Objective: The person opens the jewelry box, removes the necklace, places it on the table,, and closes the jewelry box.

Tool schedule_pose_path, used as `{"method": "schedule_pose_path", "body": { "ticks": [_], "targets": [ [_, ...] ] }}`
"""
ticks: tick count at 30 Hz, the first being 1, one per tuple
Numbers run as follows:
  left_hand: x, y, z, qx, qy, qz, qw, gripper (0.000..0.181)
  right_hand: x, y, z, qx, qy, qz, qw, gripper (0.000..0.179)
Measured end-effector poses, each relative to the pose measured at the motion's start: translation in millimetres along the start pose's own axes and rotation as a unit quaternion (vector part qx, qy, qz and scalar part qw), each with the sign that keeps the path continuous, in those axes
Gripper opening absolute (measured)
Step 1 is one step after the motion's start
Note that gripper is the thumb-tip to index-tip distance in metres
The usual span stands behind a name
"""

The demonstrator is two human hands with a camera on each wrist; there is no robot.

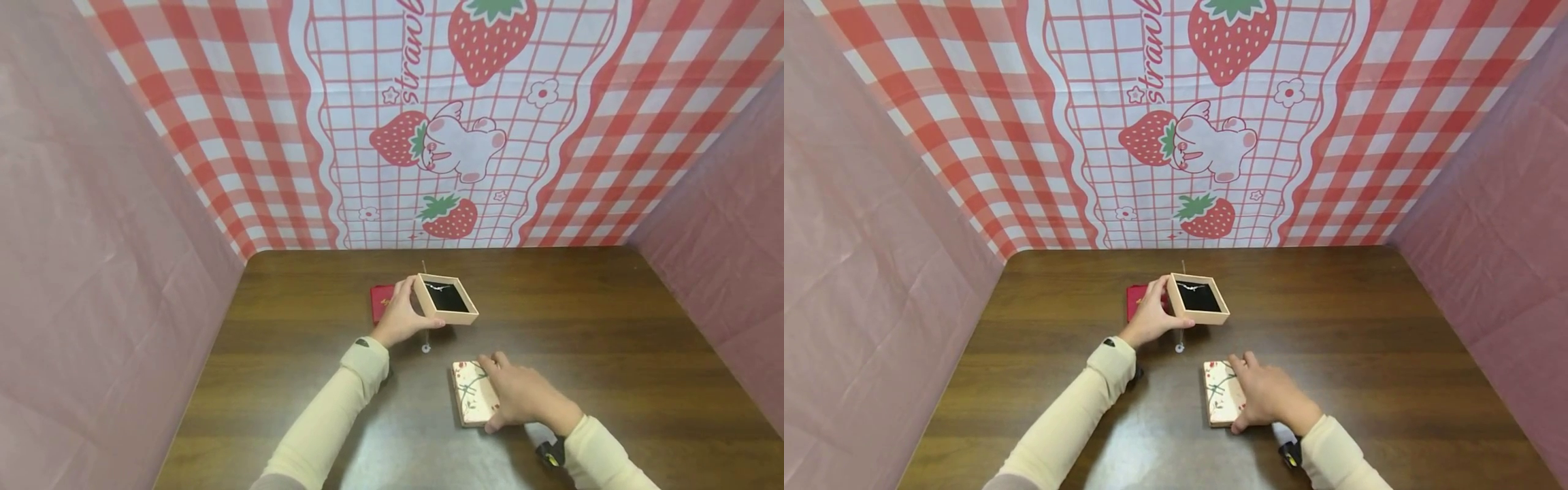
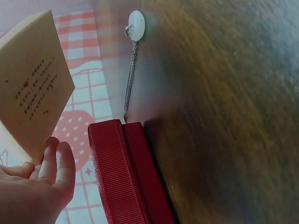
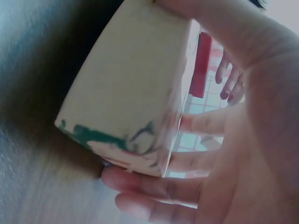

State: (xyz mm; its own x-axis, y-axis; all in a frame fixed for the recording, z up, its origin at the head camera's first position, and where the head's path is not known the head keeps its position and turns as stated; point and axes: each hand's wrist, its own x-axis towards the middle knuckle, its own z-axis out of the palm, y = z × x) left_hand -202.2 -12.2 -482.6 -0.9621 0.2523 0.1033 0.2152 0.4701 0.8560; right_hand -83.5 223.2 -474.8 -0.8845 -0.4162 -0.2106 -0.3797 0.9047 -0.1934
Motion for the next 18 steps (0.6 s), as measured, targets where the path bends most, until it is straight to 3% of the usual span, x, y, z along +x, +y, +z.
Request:
{"method": "schedule_pose_path", "body": {
  "ticks": [10, 18],
  "targets": [
    [-1.4, -0.5, 2.5, -0.013, 0.005, 0.004, 0.9999, 0.101, -5.2, -6.4, 0.7, -0.001, 0.004, 0.012, 0.9999, 0.128],
    [-3.5, 1.8, 4.8, -0.007, -0.002, -0.007, 0.9999, 0.102, -9.7, -0.3, -5.3, 0.084, -0.019, -0.002, 0.9963, 0.129]
  ]
}}
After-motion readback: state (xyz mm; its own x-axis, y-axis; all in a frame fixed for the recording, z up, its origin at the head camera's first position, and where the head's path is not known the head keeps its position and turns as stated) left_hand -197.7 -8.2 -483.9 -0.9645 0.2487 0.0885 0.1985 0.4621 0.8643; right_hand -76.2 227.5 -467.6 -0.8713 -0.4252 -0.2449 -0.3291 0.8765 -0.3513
